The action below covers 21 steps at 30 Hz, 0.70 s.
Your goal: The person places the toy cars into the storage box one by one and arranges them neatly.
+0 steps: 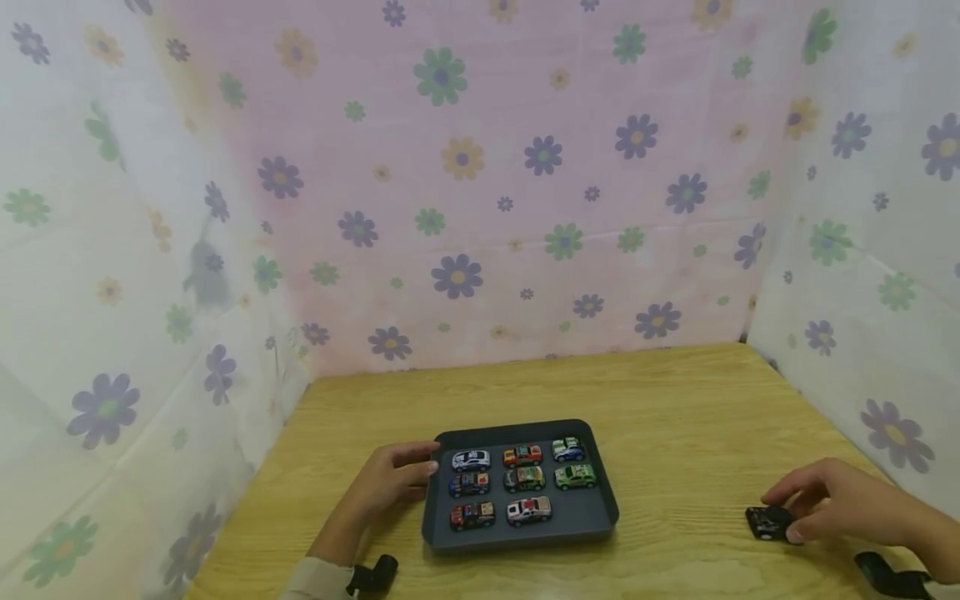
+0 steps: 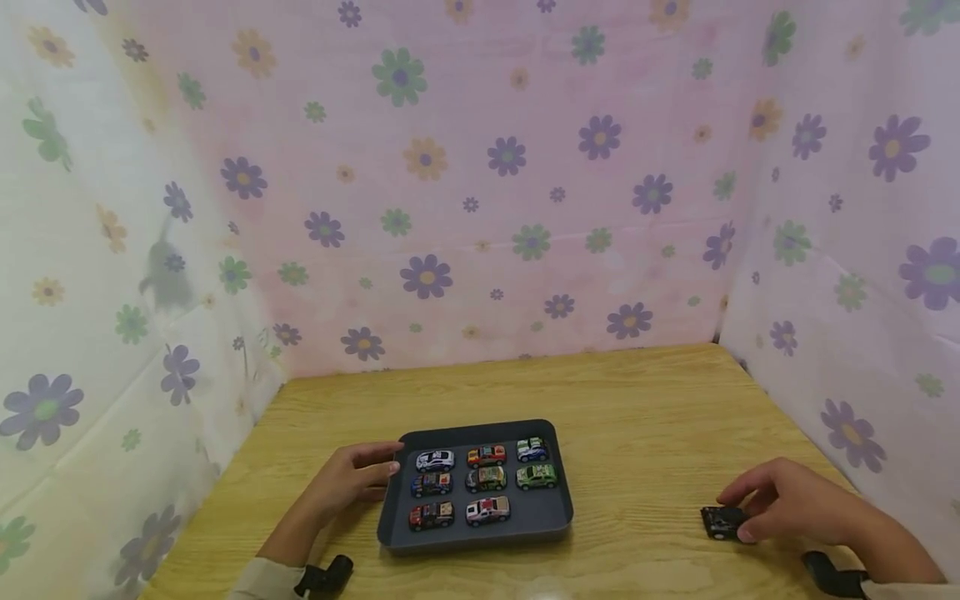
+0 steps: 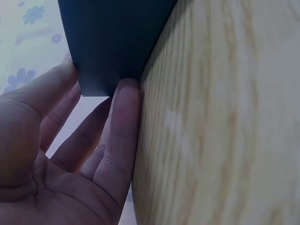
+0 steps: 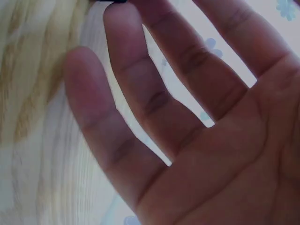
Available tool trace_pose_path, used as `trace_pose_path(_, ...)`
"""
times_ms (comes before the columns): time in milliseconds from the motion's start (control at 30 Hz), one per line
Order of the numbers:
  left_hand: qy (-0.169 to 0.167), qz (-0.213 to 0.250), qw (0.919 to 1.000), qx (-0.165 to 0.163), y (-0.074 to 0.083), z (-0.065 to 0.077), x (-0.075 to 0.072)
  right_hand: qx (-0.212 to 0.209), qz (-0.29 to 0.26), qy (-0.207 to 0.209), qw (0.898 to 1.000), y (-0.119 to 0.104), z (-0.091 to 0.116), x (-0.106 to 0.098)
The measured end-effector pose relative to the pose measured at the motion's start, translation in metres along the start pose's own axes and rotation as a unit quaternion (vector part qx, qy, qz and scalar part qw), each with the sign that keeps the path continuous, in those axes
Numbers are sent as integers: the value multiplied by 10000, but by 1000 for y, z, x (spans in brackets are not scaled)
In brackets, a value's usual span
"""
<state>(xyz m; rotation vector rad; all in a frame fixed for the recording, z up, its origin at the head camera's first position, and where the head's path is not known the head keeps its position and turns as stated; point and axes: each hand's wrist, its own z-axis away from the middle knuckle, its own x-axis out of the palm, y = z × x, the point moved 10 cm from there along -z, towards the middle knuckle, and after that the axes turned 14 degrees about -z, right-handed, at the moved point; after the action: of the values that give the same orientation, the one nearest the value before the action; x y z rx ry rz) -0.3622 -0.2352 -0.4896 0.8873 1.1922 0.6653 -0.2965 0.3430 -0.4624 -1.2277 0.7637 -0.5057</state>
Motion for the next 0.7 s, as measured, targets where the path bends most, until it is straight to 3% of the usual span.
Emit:
trace_pose_path(167, -25, 54, 10000, 65, -2, -2, 0, -148, 242, 96, 9996, -4, -3, 4)
trace_pose_path(500, -462, 433, 9974, 350, -6, 4, 2, 240, 393, 326, 9984, 0, -6, 4)
trace_pose_path(700, -528, 632, 9963, 225, -6, 3, 3, 63, 784, 435, 9960, -7, -10, 8)
